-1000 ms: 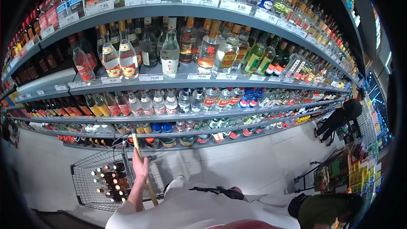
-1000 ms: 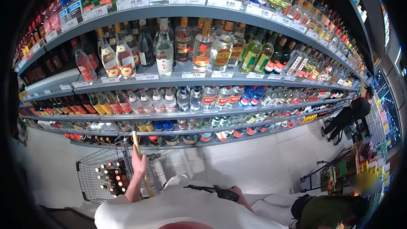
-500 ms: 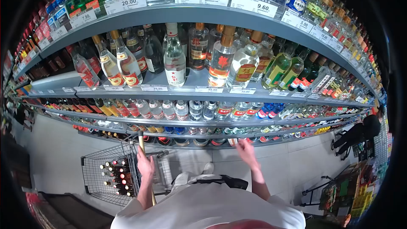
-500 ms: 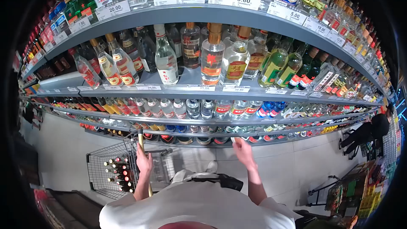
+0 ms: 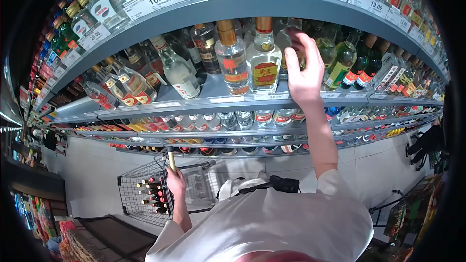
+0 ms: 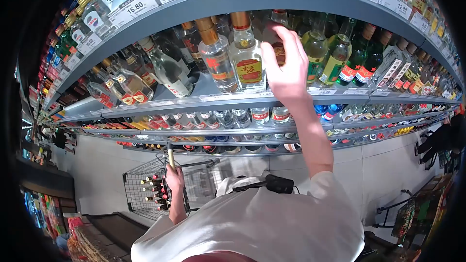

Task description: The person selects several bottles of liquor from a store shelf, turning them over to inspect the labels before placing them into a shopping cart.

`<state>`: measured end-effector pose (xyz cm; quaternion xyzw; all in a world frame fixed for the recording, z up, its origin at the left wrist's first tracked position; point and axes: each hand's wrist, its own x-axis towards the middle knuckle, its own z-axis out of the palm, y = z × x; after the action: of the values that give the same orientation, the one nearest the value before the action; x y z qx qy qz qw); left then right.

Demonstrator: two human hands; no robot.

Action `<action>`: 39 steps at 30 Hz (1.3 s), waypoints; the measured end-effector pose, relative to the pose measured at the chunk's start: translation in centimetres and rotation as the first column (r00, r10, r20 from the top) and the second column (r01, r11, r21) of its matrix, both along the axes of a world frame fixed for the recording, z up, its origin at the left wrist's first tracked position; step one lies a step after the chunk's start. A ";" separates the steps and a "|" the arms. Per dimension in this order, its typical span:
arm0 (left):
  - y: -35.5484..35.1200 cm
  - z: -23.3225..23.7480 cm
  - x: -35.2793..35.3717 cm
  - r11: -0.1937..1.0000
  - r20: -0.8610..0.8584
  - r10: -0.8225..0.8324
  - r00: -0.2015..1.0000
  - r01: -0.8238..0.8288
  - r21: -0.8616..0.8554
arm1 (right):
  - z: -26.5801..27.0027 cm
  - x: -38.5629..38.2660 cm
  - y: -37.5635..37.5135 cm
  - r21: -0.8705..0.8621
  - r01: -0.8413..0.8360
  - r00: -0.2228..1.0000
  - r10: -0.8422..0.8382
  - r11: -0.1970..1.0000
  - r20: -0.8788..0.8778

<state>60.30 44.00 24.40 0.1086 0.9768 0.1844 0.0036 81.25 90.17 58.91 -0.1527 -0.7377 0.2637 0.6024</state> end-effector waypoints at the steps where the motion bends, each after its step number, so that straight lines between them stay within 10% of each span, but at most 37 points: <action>1: -0.1 -0.3 0.0 1.000 -0.051 -0.024 0.998 0.025 0.015 | 0.2 -0.7 0.8 0.019 0.035 0.998 -0.036 0.999 0.042; 6: 0.0 -0.4 0.1 0.996 -0.113 -0.095 0.989 0.095 -0.006 | 0.4 -2.3 0.7 0.043 0.093 0.948 -0.102 0.995 0.303; 26: 0.6 0.1 0.5 0.997 -0.135 -0.053 0.989 0.045 -0.064 | -3.0 -1.5 -1.1 0.181 -0.018 0.989 -0.009 0.983 0.150; 39: -0.6 0.2 0.0 0.995 -0.009 0.045 0.999 -0.044 0.092 | -6.7 -1.1 -4.0 -0.190 0.035 0.974 0.009 0.981 0.227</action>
<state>60.28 43.45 24.58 0.0879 0.9695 0.2284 -0.0109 80.13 86.15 52.18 -0.2444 -0.7716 0.3109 0.4982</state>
